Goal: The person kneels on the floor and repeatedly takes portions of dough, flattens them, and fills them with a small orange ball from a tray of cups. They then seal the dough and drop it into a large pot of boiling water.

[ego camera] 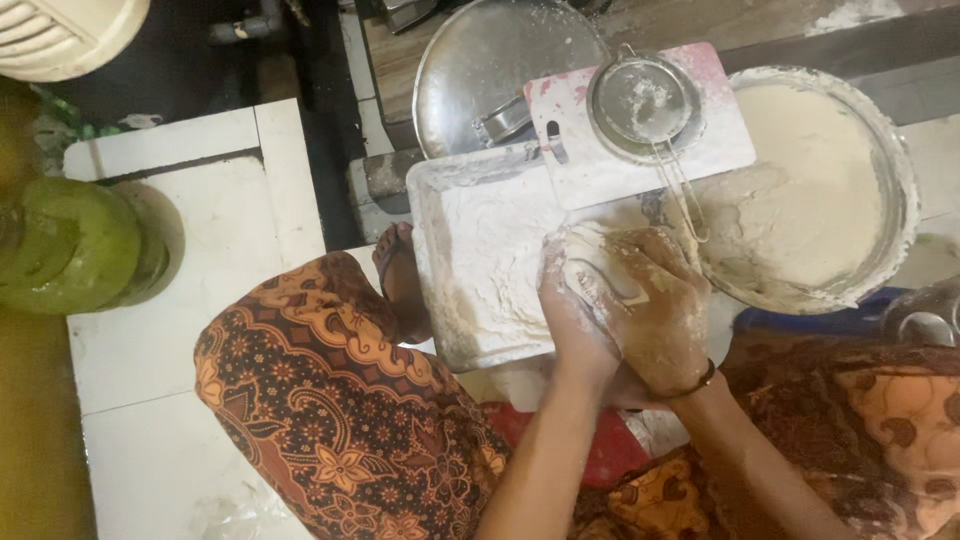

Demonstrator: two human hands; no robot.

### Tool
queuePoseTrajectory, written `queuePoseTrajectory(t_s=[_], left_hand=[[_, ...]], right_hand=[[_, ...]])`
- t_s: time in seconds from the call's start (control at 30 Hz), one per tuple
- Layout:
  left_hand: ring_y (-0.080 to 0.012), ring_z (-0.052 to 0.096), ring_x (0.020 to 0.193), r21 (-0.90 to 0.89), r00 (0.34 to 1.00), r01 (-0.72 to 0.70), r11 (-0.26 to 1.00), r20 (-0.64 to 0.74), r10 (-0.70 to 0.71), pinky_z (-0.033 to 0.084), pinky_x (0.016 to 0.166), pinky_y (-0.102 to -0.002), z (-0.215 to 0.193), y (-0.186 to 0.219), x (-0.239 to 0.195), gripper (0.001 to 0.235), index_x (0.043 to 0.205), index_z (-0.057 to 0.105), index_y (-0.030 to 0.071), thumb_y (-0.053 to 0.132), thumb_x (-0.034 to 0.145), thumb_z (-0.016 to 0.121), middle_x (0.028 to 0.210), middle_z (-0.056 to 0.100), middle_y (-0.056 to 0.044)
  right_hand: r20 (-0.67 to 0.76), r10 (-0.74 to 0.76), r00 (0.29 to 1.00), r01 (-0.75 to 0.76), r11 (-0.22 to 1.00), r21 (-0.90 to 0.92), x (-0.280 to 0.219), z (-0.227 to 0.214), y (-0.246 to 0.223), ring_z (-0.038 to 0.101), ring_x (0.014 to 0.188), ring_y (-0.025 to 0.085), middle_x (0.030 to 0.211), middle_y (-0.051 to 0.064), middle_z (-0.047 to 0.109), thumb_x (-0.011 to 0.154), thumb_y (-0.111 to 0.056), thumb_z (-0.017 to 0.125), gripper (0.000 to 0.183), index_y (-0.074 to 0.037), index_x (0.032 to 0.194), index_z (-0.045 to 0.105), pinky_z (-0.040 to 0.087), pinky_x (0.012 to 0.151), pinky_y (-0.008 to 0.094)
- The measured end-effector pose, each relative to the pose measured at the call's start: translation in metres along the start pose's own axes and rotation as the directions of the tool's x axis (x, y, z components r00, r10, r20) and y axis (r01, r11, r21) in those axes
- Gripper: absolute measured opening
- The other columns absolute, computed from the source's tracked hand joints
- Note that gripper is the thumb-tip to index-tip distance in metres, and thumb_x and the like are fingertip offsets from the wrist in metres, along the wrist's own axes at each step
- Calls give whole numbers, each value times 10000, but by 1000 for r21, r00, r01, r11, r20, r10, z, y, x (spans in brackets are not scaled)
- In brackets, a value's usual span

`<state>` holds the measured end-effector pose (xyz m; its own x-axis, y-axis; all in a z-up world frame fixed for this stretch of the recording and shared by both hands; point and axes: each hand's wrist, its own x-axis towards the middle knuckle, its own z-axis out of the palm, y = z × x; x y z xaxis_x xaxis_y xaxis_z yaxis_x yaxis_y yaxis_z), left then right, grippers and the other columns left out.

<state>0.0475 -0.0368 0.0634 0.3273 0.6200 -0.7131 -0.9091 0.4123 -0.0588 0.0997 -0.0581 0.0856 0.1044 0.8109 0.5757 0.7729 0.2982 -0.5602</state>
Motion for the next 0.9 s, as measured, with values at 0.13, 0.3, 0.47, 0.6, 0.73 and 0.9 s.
queuePoseTrajectory(t_s=[0.13,0.3,0.47,0.6,0.73,0.9], left_hand=[[-122,624,874,15,999,-12,1000,32,12,484,913,-290,-16,-4,16,330,1016,667,178,459,933,515,974,696,-15],[-144,625,916,-28,998,-49,998,38,50,479,932,-314,-15,3,21,400,1075,659,180,511,913,502,1028,688,-19],[-165,625,958,-63,995,-84,995,42,86,474,951,-338,-11,11,26,478,1134,651,183,564,894,490,1082,680,-22],[-187,626,1000,-88,993,-108,990,45,112,470,970,-361,-9,13,28,561,1193,644,186,616,874,477,1136,672,-25],[-214,589,683,-254,961,92,963,275,-19,495,612,-274,-3,29,18,485,983,592,38,498,933,446,819,599,-121],[-195,450,766,-195,820,246,949,564,-96,393,706,-271,8,37,19,72,779,534,174,129,812,580,835,502,-33]], right_hand=[[77,-165,983,176,967,-185,11,-1,-5,637,709,365,787,170,667,767,20,779,95,-11,837,723,529,686,381],[86,-71,994,84,984,-160,14,10,-6,642,743,321,793,103,657,762,-53,771,93,-69,843,728,520,684,373],[236,66,970,-7,970,-243,36,16,-22,609,737,263,788,38,607,751,-170,785,90,-186,821,730,492,648,374],[180,40,983,-1,977,-212,35,25,4,624,752,338,777,136,630,824,-72,725,44,-42,852,709,522,658,397],[159,35,987,-27,998,-53,52,-2,39,670,913,286,1002,222,683,1025,-61,620,132,49,986,684,558,774,353],[270,577,771,-625,767,145,2,-25,195,587,839,221,1005,119,567,938,-53,612,202,11,1110,528,517,646,284]])
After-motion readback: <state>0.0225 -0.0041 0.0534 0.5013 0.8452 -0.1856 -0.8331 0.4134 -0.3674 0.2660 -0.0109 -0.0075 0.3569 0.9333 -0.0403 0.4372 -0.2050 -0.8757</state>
